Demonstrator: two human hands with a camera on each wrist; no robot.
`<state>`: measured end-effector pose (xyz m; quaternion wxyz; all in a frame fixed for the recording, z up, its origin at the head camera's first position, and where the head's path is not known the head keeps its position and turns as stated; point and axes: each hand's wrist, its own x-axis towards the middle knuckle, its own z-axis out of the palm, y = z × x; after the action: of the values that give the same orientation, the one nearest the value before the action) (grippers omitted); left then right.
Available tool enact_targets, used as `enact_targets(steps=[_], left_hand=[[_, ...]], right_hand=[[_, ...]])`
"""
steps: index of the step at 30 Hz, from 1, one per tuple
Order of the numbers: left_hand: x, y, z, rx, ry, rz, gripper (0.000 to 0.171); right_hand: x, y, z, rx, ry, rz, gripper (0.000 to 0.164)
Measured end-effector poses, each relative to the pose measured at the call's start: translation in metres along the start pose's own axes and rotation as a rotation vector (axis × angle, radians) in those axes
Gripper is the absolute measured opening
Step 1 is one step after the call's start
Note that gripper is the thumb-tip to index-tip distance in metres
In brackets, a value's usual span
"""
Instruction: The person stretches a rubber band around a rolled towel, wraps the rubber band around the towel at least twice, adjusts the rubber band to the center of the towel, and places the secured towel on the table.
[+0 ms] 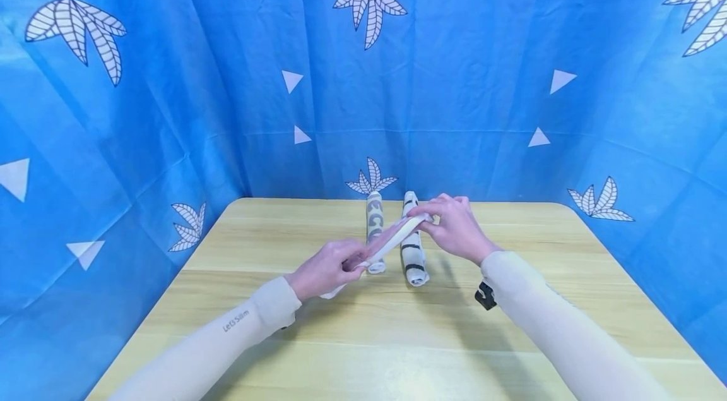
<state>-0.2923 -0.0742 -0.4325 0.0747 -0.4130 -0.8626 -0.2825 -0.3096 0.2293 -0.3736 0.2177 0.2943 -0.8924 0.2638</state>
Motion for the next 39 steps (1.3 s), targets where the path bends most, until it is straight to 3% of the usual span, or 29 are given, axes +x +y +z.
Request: enact_targets(steps=[4, 7, 10, 17, 20, 27, 39], left_hand=[[-0.003, -0.001, 0.005, 0.054, 0.037, 0.073, 0.006], [-0.004, -0.001, 0.007, 0.046, 0.061, 0.089, 0.003], [-0.004, 0.0, 0.007, -0.008, 0.064, 0.047, 0.004], [0.001, 0.005, 0.0, -0.148, 0.082, -0.127, 0.021], [0.002, 0.008, -0.002, -0.135, 0.073, -0.162, 0.027], [0.0, 0.01, 0.0, -0.095, 0.074, -0.15, 0.023], [0.002, 0.004, -0.002, -0.05, 0.018, -0.292, 0.02]], right_hand=[[-0.002, 0.001, 0.0, 0.007, -0.004, -0.001, 0.027], [-0.003, 0.003, -0.003, 0.027, 0.008, 0.012, 0.027], [-0.002, 0.004, -0.007, 0.054, 0.008, 0.032, 0.027], [-0.001, 0.0, -0.009, 0.105, -0.07, 0.147, 0.03], [-0.001, -0.002, -0.007, 0.12, -0.086, 0.175, 0.029], [0.002, -0.008, -0.003, 0.129, -0.07, 0.146, 0.029], [0.003, -0.012, 0.002, 0.124, -0.083, 0.14, 0.029]])
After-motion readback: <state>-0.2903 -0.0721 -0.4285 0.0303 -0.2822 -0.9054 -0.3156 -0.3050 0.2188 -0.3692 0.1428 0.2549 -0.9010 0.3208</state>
